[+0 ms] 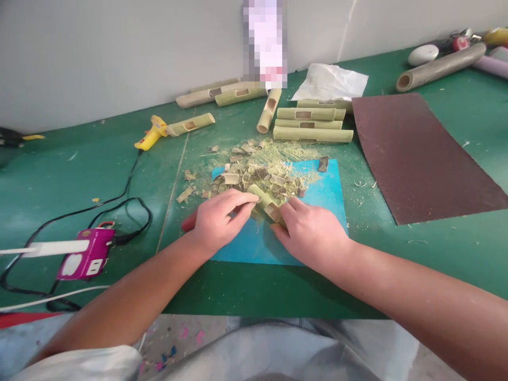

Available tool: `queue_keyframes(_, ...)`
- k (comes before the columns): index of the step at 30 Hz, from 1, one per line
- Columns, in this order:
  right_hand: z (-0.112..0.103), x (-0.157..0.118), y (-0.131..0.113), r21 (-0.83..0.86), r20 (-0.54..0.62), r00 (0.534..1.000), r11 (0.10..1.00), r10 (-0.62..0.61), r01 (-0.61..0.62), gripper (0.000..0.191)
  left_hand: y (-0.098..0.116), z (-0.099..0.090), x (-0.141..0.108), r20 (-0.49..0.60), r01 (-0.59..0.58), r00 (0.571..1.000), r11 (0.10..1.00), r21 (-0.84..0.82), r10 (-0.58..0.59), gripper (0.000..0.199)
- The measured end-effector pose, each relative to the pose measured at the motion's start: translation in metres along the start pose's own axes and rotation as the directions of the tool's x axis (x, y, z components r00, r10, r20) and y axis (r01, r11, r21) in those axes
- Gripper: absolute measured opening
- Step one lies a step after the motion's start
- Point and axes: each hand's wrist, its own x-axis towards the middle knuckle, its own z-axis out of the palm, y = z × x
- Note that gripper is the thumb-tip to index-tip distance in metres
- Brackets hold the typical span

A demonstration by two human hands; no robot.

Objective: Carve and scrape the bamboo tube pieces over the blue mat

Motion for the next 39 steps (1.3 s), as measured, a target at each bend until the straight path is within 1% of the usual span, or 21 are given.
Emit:
queue_keyframes(2,0.0,0.0,0.0,0.002,-0.004,1.0,1.0,-0.001,0.001,0.025,-0.001,0.0,0.0,0.023,-0.009,1.0,0.999,-0.047,0.01,0.01)
queue_keyframes(5,0.0,0.0,0.0,0.005,-0.012,1.0,1.0,-0.003,0.003,0.025,0.0,0.002,0.0,0.047,0.013,0.999,0.997,-0.075,-0.009,0.007)
queue_keyframes(9,0.0,0.0,0.0,0.019,-0.013,1.0,1.0,-0.004,0.004,0.025,0.003,0.004,-0.001,0.061,0.048,0.997,0.995,-0.082,-0.043,0.012)
queue_keyframes(13,0.001,0.001,0.001,0.041,0.001,1.0,0.999,0.001,-0.001,0.024,0.004,0.005,0.002,0.097,0.06,0.994,0.994,-0.09,-0.052,0.011)
queue_keyframes(19,0.002,0.0,0.001,0.032,-0.001,1.0,0.999,-0.001,0.001,0.025,0.004,0.001,-0.001,0.142,-0.03,0.989,0.999,0.031,0.026,0.015)
queue_keyframes(23,0.001,0.0,0.0,0.034,0.0,1.0,0.999,-0.003,0.003,0.025,0.002,0.003,-0.005,0.16,-0.078,0.985,0.995,0.06,0.067,0.017)
queue_keyframes(28,0.002,0.002,0.0,0.039,0.001,1.0,0.999,0.007,-0.007,0.021,0.001,0.009,-0.001,0.167,-0.081,0.984,0.992,0.093,0.065,0.02)
queue_keyframes(34,0.002,0.003,0.001,0.091,0.017,0.999,0.995,0.044,-0.045,0.021,0.002,0.008,-0.002,0.173,-0.125,0.98,0.985,0.12,0.103,0.021)
queue_keyframes(39,0.004,0.002,-0.001,0.046,-0.001,1.0,0.999,0.026,-0.025,0.02,0.004,0.01,0.001,0.167,-0.123,0.981,0.984,0.13,0.1,0.021)
